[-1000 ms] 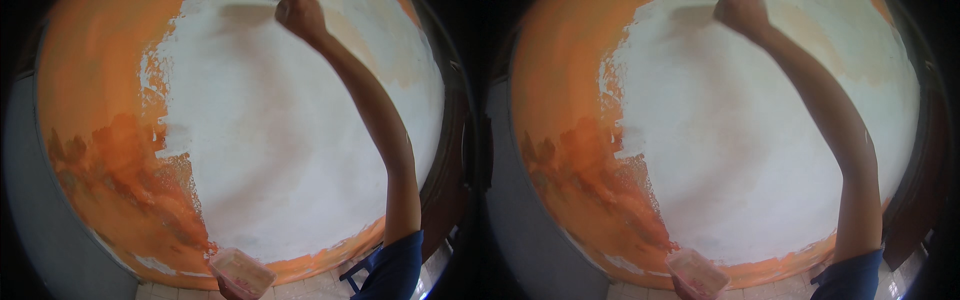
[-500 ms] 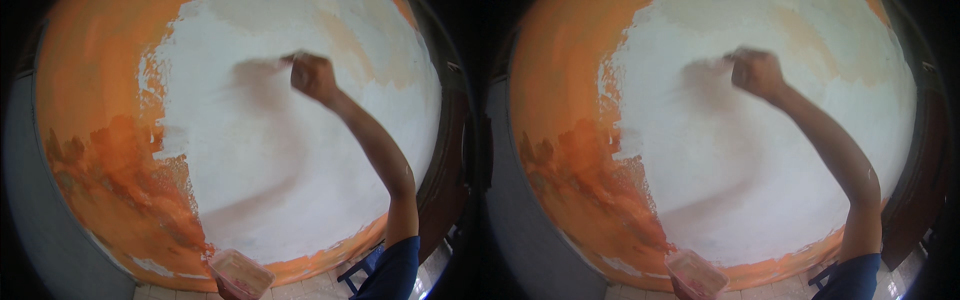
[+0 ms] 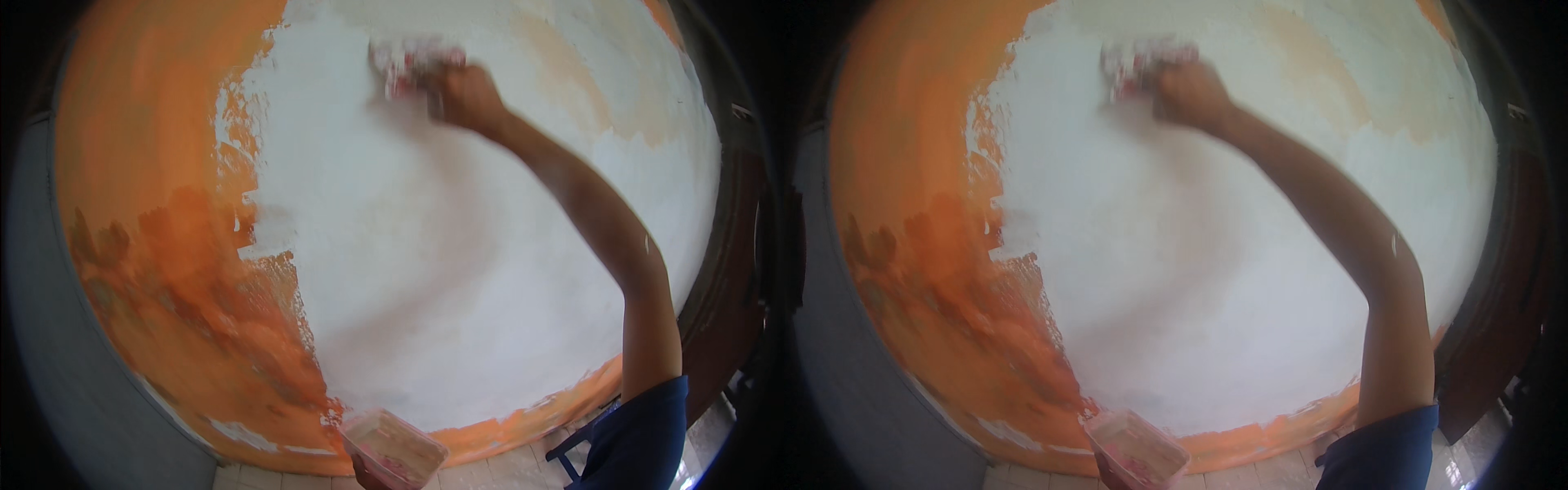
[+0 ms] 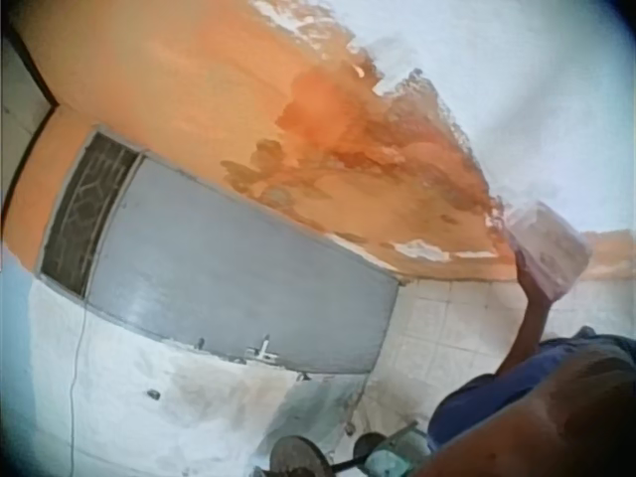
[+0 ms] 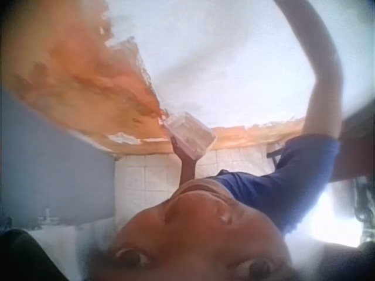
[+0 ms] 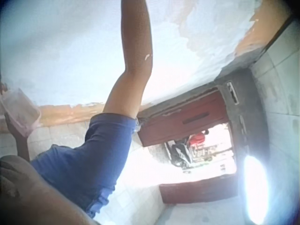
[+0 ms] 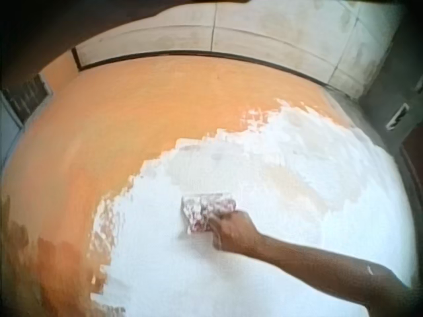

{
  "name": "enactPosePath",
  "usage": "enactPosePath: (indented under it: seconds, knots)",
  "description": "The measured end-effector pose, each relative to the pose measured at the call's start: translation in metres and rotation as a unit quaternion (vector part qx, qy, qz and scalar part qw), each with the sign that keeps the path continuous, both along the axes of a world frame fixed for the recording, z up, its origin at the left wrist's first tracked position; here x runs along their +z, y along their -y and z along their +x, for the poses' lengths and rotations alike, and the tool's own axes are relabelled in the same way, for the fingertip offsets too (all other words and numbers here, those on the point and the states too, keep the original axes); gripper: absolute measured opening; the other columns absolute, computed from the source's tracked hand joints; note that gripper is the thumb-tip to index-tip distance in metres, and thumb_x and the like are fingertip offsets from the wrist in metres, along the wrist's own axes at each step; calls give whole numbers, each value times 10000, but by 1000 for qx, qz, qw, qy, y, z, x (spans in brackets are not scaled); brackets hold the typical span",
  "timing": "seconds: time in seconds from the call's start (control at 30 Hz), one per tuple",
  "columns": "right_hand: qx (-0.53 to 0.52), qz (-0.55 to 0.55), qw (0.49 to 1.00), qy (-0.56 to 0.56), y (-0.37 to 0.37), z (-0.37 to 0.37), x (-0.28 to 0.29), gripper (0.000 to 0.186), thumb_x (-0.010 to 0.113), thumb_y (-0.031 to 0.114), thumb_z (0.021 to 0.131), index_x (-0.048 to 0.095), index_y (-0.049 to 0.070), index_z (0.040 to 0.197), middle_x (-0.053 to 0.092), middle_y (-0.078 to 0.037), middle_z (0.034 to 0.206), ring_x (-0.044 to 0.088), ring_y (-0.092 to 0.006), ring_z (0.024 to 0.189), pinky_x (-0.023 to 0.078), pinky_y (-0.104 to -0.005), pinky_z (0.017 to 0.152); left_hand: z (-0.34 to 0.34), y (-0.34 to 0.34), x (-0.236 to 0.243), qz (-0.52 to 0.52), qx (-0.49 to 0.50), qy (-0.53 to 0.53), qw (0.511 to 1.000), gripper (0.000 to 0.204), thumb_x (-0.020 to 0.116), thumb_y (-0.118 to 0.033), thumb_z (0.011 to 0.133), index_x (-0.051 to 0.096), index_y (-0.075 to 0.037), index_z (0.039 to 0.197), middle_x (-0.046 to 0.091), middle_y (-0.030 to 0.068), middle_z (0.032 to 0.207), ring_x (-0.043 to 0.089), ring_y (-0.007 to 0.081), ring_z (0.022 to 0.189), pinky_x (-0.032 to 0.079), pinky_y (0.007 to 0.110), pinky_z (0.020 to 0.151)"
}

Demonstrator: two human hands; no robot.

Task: The person applies a white substance to a wall using a putty knife, spreading it over an orange-painted area. They repeatedly scoop the material from a container and smooth it across the wall surface.

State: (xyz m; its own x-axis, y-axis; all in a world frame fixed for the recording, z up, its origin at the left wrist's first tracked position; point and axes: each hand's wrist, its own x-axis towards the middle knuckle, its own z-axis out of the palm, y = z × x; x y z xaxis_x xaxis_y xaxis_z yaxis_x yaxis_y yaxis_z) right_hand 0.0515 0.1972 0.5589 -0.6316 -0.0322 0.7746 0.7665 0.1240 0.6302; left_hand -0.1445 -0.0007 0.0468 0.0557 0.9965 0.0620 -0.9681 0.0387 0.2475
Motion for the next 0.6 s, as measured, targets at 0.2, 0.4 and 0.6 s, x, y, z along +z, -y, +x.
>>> enactPosePath:
  seconds: [0.2, 0.4, 0.6]
  knots:
    - [174, 60, 979, 88, 29, 2, -72, 251, 586, -49, 615, 630, 48, 842, 657, -66, 865, 643, -205, 709, 530, -286, 606, -2, 1, 1, 40, 17, 33, 999, 648, 413, -589, 844, 351, -166, 1331, 458, 93, 1255, 463, 301, 1124, 395, 508, 935]
    - [120, 302, 942, -89, 41, 79, 138, 262, 503, 48, 655, 664, 27, 861, 632, -207, 816, 606, -373, 752, 497, -432, 695, 7, 7, 35, 44, 15, -3, 999, 631, 395, -593, 852, 353, -187, 1333, 458, 95, 1254, 460, 323, 1122, 377, 551, 936]
    - [14, 129, 984, -120, 6, 100, 79, 244, 545, 13, 695, 643, 89, 905, 641, -113, 872, 612, -305, 702, 512, -363, 593, 5, 10, 30, -53, 10, 6, 999, 656, 405, -615, 835, 341, -201, 1341, 452, 102, 1260, 446, 338, 1135, 368, 575, 933]
